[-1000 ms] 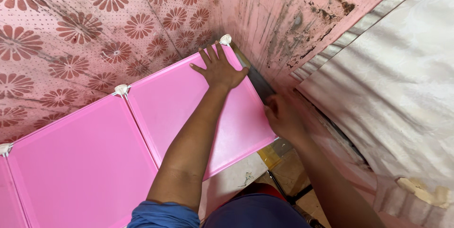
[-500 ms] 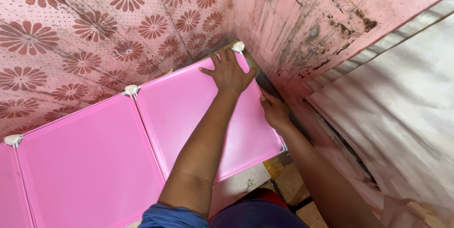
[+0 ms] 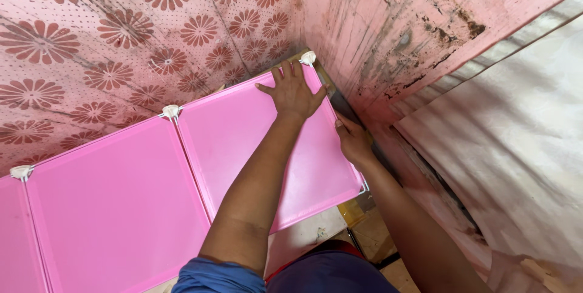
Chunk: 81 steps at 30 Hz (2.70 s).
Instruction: The person assembles a pink modular cube storage organizer, fitting plastic panels together and pressing white corner connectors onto the panel edges. They pick panels one at a time from a stack, align them into cube shapes, and attach connectors at the joints while building up the unit.
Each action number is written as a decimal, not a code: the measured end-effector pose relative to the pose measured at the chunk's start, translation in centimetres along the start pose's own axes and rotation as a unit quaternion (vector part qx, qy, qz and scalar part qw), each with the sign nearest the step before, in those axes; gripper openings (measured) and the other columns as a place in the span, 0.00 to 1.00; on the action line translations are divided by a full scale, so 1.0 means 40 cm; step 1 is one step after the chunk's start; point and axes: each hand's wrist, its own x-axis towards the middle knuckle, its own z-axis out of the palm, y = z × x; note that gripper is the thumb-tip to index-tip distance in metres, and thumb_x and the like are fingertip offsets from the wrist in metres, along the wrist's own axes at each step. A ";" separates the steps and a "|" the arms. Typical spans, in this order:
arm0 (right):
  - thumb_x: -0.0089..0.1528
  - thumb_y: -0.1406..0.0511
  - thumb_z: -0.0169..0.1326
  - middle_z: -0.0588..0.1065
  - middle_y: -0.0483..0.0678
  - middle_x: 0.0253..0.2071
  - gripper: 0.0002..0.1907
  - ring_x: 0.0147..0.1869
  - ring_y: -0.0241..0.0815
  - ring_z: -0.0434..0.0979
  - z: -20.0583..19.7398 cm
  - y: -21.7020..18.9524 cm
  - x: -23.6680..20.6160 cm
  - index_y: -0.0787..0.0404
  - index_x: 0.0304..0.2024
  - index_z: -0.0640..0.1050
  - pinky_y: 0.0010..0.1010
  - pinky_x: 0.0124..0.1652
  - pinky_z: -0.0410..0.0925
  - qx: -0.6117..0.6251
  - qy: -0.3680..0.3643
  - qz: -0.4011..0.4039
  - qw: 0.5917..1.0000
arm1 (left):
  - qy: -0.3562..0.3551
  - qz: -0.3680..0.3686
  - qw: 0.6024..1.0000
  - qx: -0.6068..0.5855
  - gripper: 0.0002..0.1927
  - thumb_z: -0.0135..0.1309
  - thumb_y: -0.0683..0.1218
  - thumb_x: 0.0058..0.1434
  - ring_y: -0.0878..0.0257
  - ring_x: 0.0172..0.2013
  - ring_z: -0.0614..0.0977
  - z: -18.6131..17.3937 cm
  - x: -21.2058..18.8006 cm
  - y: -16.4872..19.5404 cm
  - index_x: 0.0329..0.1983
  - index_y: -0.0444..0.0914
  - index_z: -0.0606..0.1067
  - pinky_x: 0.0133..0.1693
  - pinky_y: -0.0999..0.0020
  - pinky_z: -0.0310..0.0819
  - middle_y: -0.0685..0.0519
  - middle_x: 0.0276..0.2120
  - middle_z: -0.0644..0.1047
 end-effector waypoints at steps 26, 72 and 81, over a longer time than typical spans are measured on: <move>0.73 0.65 0.41 0.73 0.56 0.65 0.20 0.71 0.44 0.69 0.079 -0.135 0.288 0.65 0.65 0.71 0.31 0.67 0.60 -0.024 -0.020 -0.166 0.986 | 0.262 0.159 0.936 -0.173 0.24 0.58 0.56 0.59 0.48 0.53 0.76 0.094 0.111 -0.094 0.53 0.39 0.74 0.56 0.51 0.64 0.44 0.48 0.77; 0.56 0.72 0.57 0.59 0.57 0.73 0.55 0.71 0.47 0.64 -0.175 0.067 -0.293 0.59 0.78 0.41 0.35 0.63 0.62 -0.010 -0.226 -0.107 0.968 | -0.243 -0.066 0.742 -0.622 0.13 0.51 0.50 0.68 0.68 0.32 0.82 0.271 -0.644 0.016 0.41 0.37 0.81 0.31 0.69 0.76 0.55 0.32 0.82; 0.58 0.72 0.53 0.78 0.72 0.41 0.58 0.44 0.70 0.81 -0.125 0.007 -0.300 0.44 0.81 0.35 0.55 0.45 0.71 -0.401 -0.135 0.003 0.906 | 0.107 0.236 0.961 0.090 0.41 0.56 0.51 0.54 0.34 0.68 0.62 0.232 -0.583 0.056 0.73 0.40 0.61 0.59 0.26 0.60 0.36 0.70 0.61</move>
